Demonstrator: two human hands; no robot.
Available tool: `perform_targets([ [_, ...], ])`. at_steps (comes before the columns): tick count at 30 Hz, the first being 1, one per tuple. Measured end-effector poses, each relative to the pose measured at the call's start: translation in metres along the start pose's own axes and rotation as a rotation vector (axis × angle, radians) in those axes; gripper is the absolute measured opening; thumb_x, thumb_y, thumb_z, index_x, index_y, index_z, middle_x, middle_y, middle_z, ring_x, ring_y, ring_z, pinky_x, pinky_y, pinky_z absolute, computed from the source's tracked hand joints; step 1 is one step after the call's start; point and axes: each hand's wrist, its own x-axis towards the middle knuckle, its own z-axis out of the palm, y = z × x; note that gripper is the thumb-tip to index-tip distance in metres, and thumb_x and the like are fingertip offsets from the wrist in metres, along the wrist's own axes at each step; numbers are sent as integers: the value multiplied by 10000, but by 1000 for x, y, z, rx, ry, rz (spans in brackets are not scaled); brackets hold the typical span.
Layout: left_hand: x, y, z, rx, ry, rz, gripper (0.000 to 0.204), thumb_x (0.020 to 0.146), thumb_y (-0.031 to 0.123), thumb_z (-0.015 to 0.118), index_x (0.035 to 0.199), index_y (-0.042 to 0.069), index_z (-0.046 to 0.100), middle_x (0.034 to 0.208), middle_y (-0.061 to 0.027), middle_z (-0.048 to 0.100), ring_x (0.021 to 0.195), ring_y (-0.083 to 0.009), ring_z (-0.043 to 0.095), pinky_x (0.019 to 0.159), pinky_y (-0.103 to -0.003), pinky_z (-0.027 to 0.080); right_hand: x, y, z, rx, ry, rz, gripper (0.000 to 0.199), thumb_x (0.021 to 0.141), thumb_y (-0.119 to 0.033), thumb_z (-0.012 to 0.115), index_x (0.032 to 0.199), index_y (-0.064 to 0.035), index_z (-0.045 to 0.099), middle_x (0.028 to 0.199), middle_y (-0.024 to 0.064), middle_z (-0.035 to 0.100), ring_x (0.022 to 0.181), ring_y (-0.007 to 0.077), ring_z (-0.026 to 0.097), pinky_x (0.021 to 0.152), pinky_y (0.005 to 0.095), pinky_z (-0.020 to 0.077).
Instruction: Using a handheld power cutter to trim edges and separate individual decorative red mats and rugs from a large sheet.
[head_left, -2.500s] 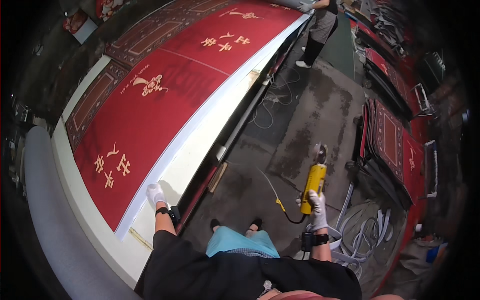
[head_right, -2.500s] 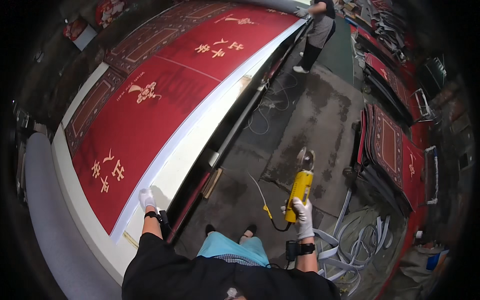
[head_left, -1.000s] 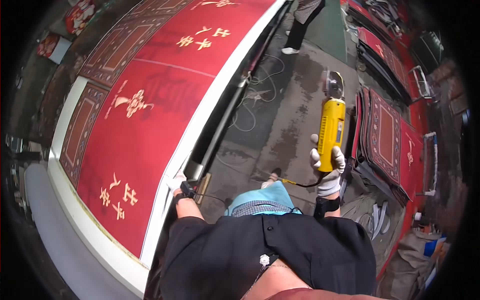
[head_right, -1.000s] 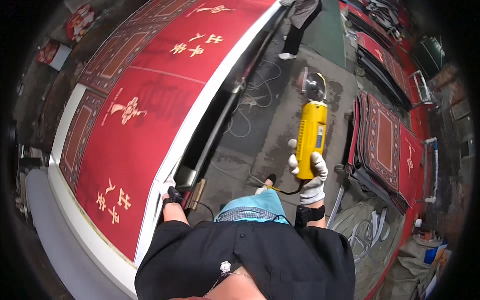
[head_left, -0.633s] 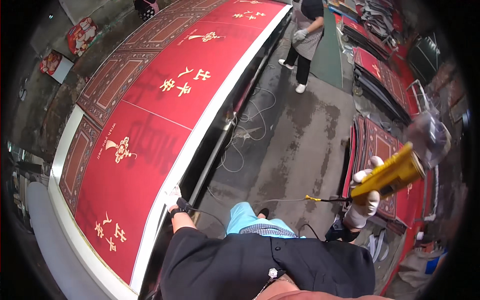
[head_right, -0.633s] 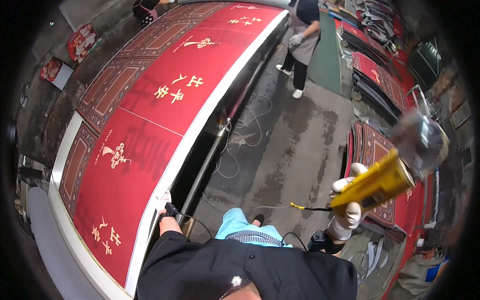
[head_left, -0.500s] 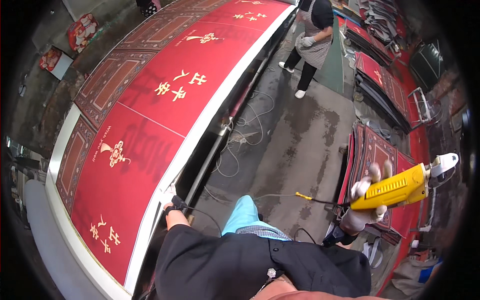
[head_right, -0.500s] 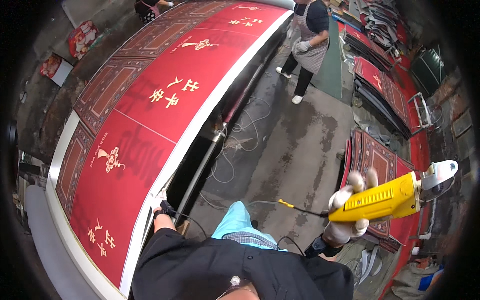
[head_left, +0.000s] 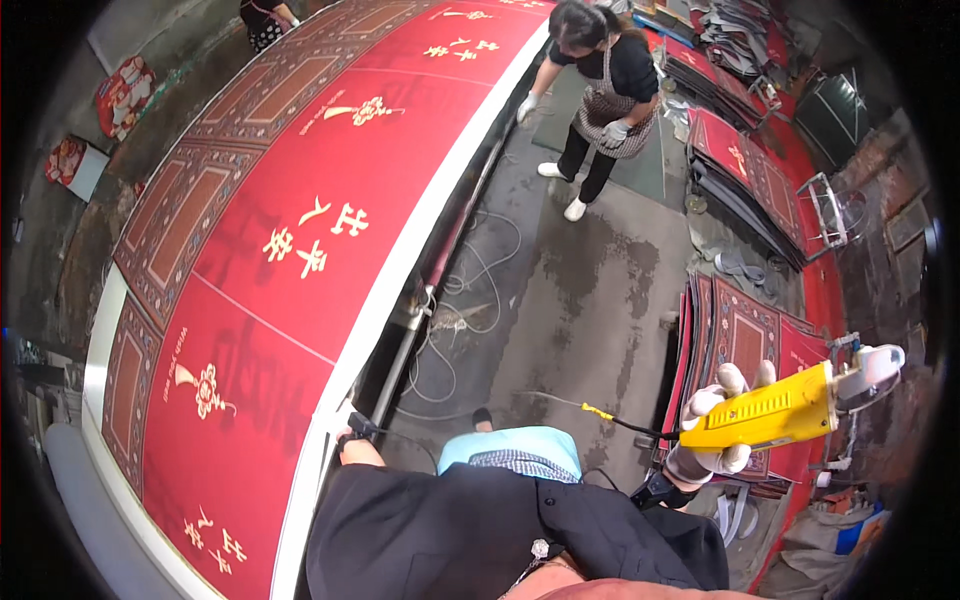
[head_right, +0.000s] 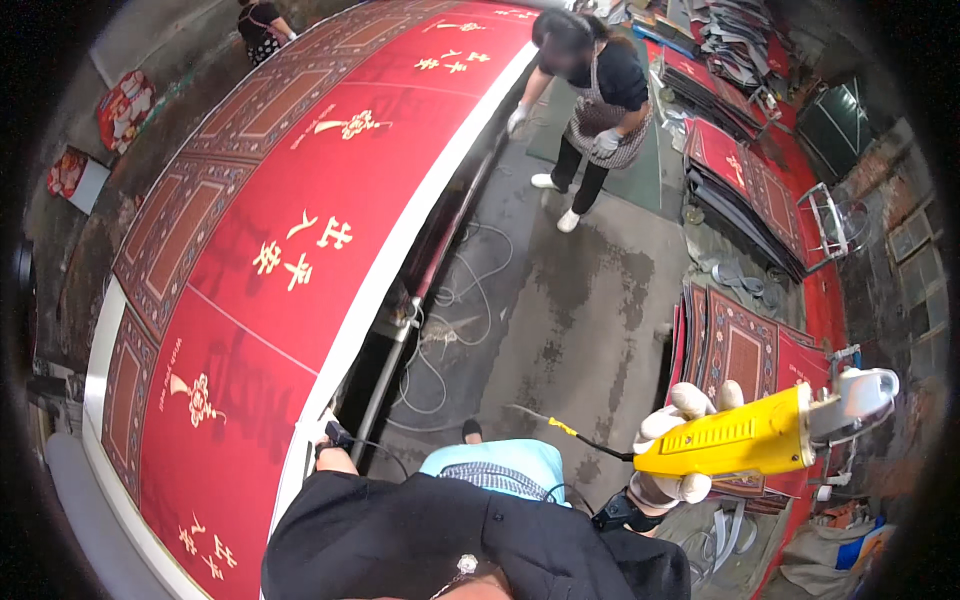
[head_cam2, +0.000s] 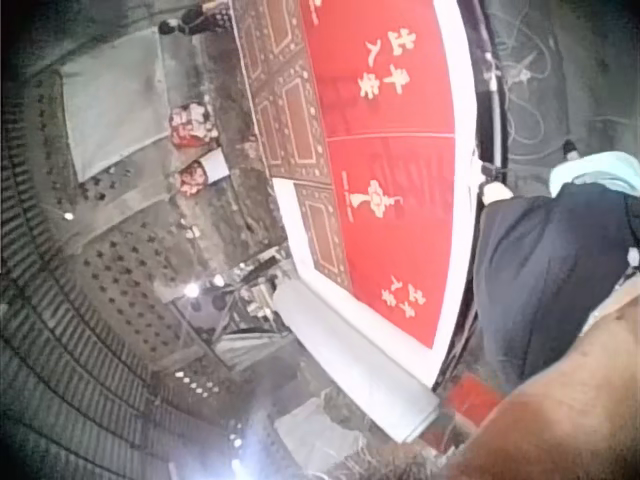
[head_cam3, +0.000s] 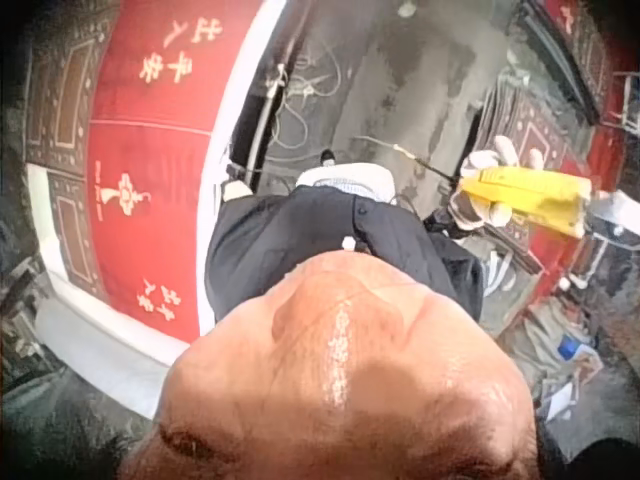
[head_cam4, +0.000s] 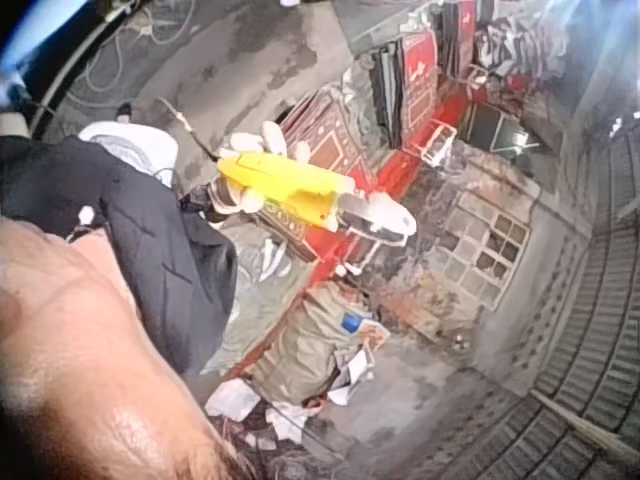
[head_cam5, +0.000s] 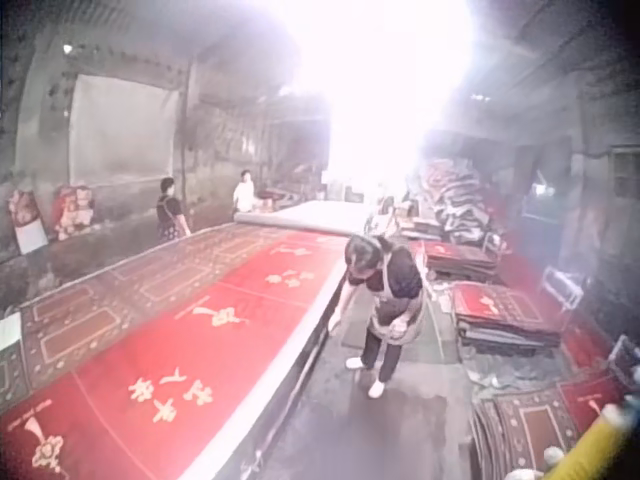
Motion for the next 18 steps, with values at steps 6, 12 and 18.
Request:
perform_targets([
  [6,8,-34,55,18,-25,-57,602,910,593,437,1332,167,490,1328,-126,547,1239,-360,480,1083,-461,353,20,28,-12,13,90,41,1004,708,-231,839,1493,-39,243,1189,287,534,866,379,684,632,379,588],
  [12,7,-61,98,30,-48,-74,600,912,594,431,1340,177,485,1343,-127,537,1251,-365,470,1086,-463,347,59,54,-25,122,-29,110,980,726,-223,809,1500,-55,231,1211,300,546,878,386,680,670,414,593],
  [18,-9,-95,146,57,-61,-77,598,915,594,425,1348,187,480,1357,-127,527,1263,-369,459,1089,-464,342,104,63,-39,112,-101,85,948,777,-195,806,1487,-25,201,1188,346,532,929,409,674,695,419,611],
])
